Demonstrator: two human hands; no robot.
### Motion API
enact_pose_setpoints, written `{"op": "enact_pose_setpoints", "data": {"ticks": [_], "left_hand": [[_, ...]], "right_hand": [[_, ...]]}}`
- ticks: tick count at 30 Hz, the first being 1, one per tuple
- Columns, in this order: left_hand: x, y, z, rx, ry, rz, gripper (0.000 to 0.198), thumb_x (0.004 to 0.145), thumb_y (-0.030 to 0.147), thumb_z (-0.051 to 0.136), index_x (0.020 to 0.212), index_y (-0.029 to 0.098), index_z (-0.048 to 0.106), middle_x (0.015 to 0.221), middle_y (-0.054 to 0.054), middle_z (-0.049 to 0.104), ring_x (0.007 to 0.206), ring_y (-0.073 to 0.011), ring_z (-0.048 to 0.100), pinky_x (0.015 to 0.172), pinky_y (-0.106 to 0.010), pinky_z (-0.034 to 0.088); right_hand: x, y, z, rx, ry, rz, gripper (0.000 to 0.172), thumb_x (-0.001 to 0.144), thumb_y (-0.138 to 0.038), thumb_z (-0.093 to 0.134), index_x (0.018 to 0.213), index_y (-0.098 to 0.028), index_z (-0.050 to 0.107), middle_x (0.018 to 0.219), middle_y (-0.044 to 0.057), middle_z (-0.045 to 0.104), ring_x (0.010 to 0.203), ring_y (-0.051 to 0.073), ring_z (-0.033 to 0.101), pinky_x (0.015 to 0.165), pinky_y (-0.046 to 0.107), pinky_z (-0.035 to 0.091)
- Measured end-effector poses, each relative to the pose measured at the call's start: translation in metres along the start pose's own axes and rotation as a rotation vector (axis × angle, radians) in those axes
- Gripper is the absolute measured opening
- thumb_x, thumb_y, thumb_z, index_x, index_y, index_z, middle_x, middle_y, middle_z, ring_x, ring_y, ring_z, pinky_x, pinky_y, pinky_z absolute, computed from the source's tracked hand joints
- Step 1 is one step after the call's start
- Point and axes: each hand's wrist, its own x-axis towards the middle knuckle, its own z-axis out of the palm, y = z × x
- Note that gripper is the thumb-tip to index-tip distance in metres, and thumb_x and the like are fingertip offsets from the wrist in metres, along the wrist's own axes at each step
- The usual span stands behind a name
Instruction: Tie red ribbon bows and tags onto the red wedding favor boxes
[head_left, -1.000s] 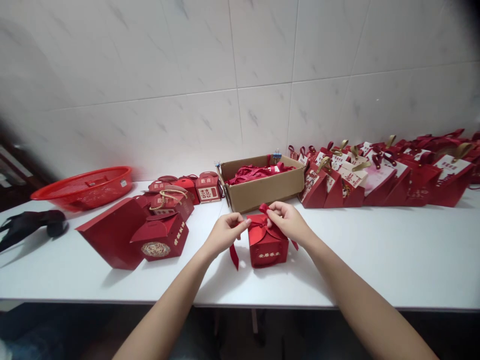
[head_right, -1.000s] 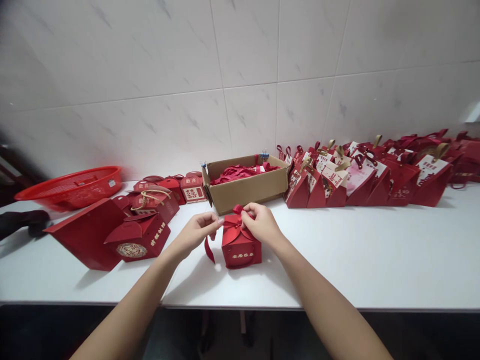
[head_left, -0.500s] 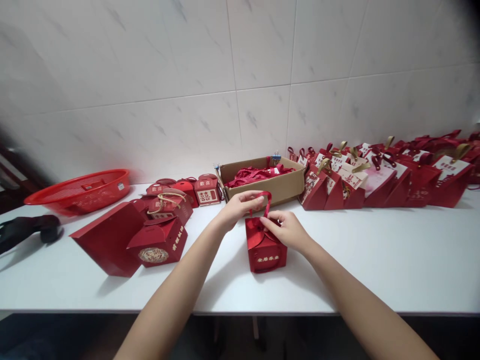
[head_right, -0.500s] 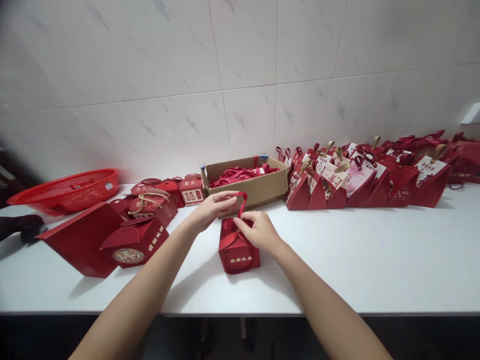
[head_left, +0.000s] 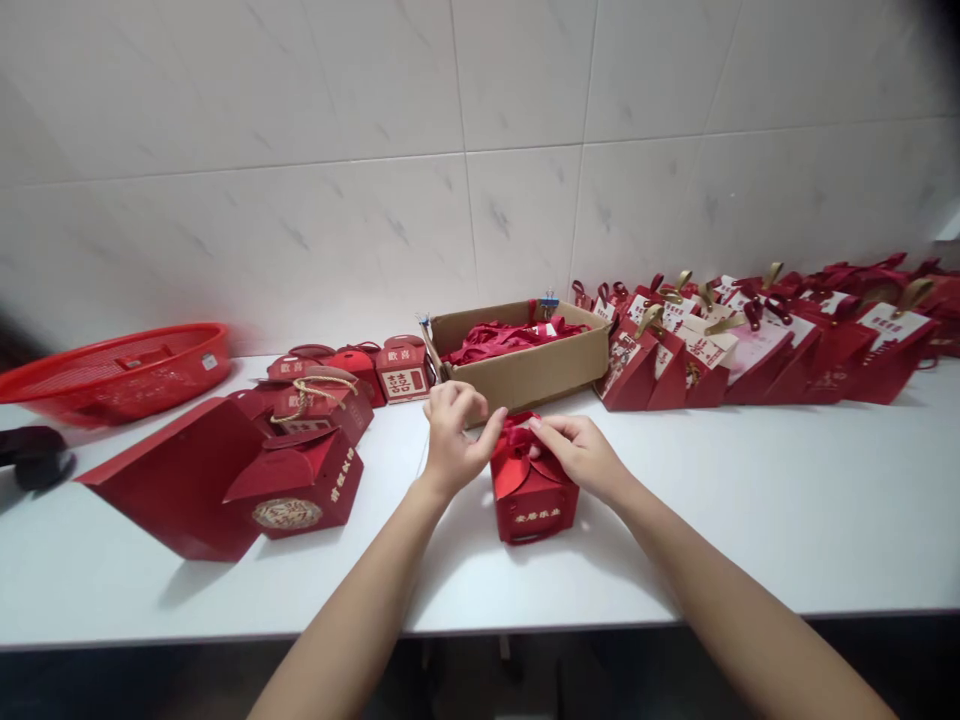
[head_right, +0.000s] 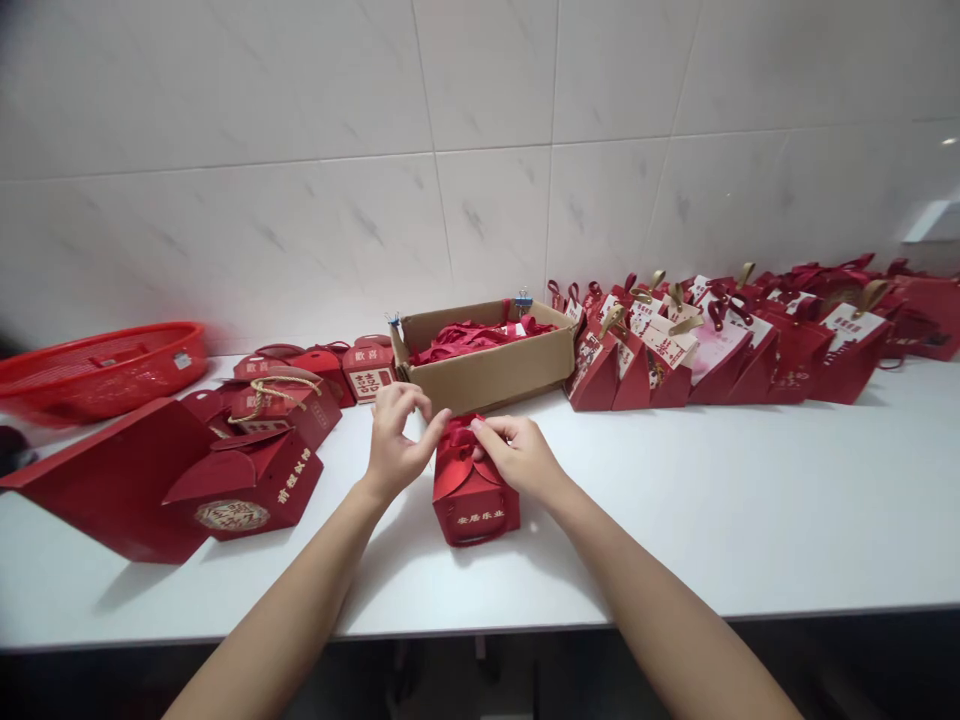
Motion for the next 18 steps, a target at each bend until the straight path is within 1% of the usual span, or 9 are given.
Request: {"op": "enact_pose_setpoints", "data": {"ticks": [1,2,4,6,9,11,14,18], "left_hand": [[-0.0004,0.0035,-0.0019,0.002,-0.07,0.02,0.022,0.08,0.036,0.057,0.068,0.019,0.053,0.081,-0.003,0.056,0.088,-0.0199,0.049,0.087,-0.039,0.034],[-0.0008,0.0065,-0.0032,-0.008,-0.151,0.025,0.025,0.08,0.038,0.057,0.065,0.019,0.053,0.078,-0.002,0.057,0.085,-0.0194,0.05,0.086,-0.039,0.033],[-0.0014,0.01,-0.0039,-0.054,-0.282,0.0,0.023,0.078,0.041,0.061,0.07,0.02,0.058,0.077,-0.001,0.06,0.083,-0.0191,0.05,0.084,-0.039,0.034],[-0.0016,0.0096,-0.0024,-0.132,-0.349,-0.034,0.021,0.076,0.041,0.064,0.076,0.021,0.06,0.08,-0.001,0.062,0.083,-0.0187,0.051,0.081,-0.036,0.037],[-0.0014,0.0054,-0.0007,-0.262,-0.355,-0.042,0.013,0.078,0.032,0.062,0.076,0.02,0.06,0.08,-0.002,0.063,0.082,-0.0175,0.052,0.076,-0.031,0.041],[-0.001,0.004,-0.0016,-0.298,-0.336,-0.029,0.009,0.078,0.027,0.061,0.074,0.019,0.06,0.079,-0.002,0.063,0.082,-0.0172,0.053,0.076,-0.03,0.042],[-0.0005,0.0068,-0.0049,-0.305,-0.351,-0.046,0.009,0.078,0.028,0.061,0.075,0.019,0.062,0.08,-0.002,0.064,0.082,-0.0169,0.054,0.077,-0.03,0.042],[-0.0005,0.0125,-0.0064,-0.318,-0.378,-0.143,0.019,0.076,0.038,0.064,0.076,0.02,0.065,0.08,-0.003,0.065,0.081,-0.0179,0.055,0.075,-0.031,0.044]], "right_hand": [[0.0,0.0001,0.0001,0.011,0.003,-0.003,0.037,0.083,-0.047,0.05,0.067,-0.015,0.06,0.062,0.002,0.06,0.061,0.015,0.054,0.059,0.025,0.039],[-0.0002,0.0003,0.0003,0.014,0.002,-0.014,0.037,0.083,-0.046,0.05,0.066,-0.015,0.059,0.062,0.002,0.06,0.061,0.015,0.054,0.059,0.025,0.039],[-0.001,0.0004,0.0007,0.006,-0.006,-0.05,0.036,0.084,-0.045,0.05,0.063,-0.016,0.057,0.063,0.002,0.059,0.062,0.014,0.053,0.059,0.025,0.039],[-0.0023,0.0008,0.0014,-0.002,-0.01,-0.074,0.034,0.085,-0.043,0.049,0.064,-0.017,0.056,0.065,0.001,0.059,0.063,0.014,0.054,0.059,0.025,0.04],[-0.0035,0.0028,0.0028,0.032,0.028,-0.069,0.021,0.084,-0.039,0.053,0.08,-0.019,0.056,0.065,0.0,0.06,0.065,0.014,0.057,0.062,0.025,0.043],[-0.0033,0.0046,0.0034,0.09,0.06,-0.049,0.02,0.083,-0.037,0.056,0.091,-0.021,0.05,0.065,-0.002,0.062,0.065,0.014,0.059,0.063,0.026,0.045],[-0.0023,0.0064,0.0034,0.144,0.047,-0.025,0.021,0.082,-0.037,0.057,0.09,-0.021,0.046,0.065,-0.002,0.062,0.064,0.013,0.06,0.063,0.026,0.046],[-0.0025,0.0054,0.003,0.124,0.029,-0.02,0.019,0.082,-0.036,0.058,0.089,-0.02,0.05,0.065,-0.002,0.062,0.063,0.013,0.06,0.061,0.024,0.046]]}}
